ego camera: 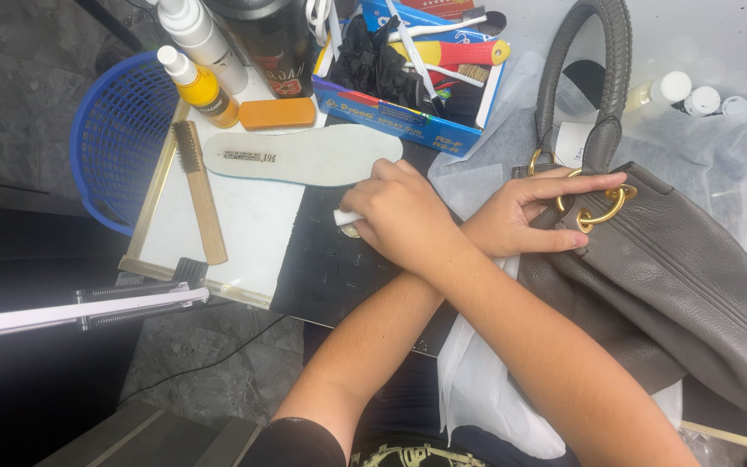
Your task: The person cleans a dark leather handbag by applying a substance from a small container with a white cloth. They wipe the front, sides, and handle areas, then smooth the leather with their hands.
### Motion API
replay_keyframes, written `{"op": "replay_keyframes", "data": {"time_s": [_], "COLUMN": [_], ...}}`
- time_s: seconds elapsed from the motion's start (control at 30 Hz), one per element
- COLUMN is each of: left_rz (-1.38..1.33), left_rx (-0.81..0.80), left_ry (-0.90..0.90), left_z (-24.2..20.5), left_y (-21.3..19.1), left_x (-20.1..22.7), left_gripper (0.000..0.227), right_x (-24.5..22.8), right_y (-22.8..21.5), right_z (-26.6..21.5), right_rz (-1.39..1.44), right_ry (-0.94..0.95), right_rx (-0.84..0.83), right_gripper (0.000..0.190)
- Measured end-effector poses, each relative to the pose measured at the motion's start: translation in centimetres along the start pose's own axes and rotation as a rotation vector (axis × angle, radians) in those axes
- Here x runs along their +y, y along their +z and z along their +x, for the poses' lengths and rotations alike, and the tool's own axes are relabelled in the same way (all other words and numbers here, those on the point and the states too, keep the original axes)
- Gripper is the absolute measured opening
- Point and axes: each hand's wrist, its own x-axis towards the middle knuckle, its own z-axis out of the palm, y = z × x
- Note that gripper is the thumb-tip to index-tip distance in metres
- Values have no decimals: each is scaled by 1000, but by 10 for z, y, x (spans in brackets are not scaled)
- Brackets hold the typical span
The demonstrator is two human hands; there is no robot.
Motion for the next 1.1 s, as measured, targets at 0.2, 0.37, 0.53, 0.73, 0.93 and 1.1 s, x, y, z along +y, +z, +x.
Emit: {"op": "replay_keyframes", "data": {"time_s": [0.2, 0.37, 0.53, 0.73, 0.93, 1.1], "left_rz": [39, 51, 41, 19, 4, 1], "left_rx": [8, 3, -2, 4, 3, -3], "left_ry": [-5, -2, -8, -11, 3, 38], "left_z": [-2, -2, 0, -2, -2, 1], "left_y": [1, 0, 0, 0, -1, 0], "left_x": [3, 3, 4, 1, -2, 0], "left_gripper": [60, 60, 60, 60, 60, 62], "right_x": [3, 5, 4, 0, 0, -10], "right_y": [12, 21, 18, 13, 8, -21], "right_z": [-3, -7, -5, -4, -9, -20], "right_rz": [-61, -40, 19, 75, 105, 213], "right_ry": [36, 92, 120, 194, 192, 175], "right_rx": [-81, -84, -95, -104, -12, 164], "right_gripper": [16, 17, 17, 27, 22, 29]}}
